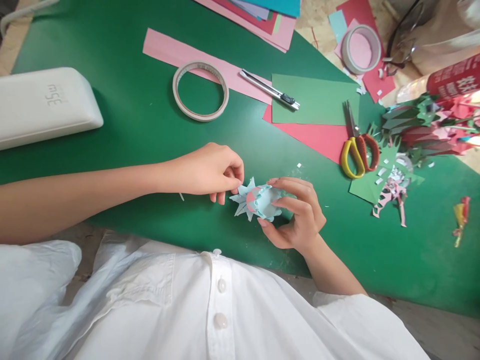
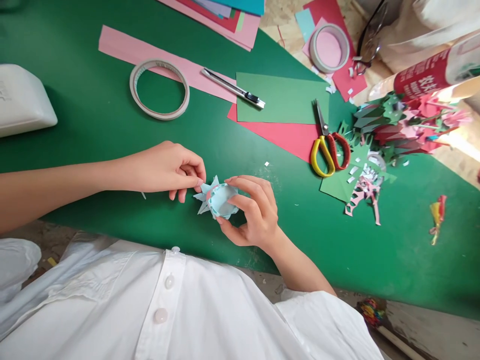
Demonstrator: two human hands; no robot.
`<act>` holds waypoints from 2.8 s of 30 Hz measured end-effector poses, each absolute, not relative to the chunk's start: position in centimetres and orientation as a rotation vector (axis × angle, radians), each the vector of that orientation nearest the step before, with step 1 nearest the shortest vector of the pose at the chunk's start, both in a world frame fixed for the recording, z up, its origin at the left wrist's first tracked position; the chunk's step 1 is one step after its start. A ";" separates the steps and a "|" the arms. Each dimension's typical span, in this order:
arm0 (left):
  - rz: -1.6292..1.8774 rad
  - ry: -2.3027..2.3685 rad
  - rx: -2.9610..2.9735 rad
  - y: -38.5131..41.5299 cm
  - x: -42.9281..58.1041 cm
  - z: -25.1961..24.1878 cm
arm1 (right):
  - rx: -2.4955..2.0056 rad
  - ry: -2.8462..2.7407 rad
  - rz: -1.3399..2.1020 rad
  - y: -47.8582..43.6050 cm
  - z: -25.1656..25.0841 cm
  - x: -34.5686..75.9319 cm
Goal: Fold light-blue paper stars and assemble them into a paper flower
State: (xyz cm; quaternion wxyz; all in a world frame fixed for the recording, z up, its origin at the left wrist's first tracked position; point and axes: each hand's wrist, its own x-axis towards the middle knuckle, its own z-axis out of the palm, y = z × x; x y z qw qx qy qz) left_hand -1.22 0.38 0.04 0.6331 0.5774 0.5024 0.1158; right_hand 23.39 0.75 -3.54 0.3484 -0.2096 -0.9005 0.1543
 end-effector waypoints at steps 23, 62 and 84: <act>0.401 1.148 1.241 -0.9 -0.5 -0.7 | -0.597 -2.422 0.087 0.6 -3.7 24.3; 0.439 1.129 1.236 -0.9 -0.6 -0.9 | -0.560 -2.444 -0.052 0.7 -3.4 23.2; 0.518 1.106 1.221 -1.1 -0.6 -1.3 | -0.554 -2.458 -0.067 0.6 -3.3 23.2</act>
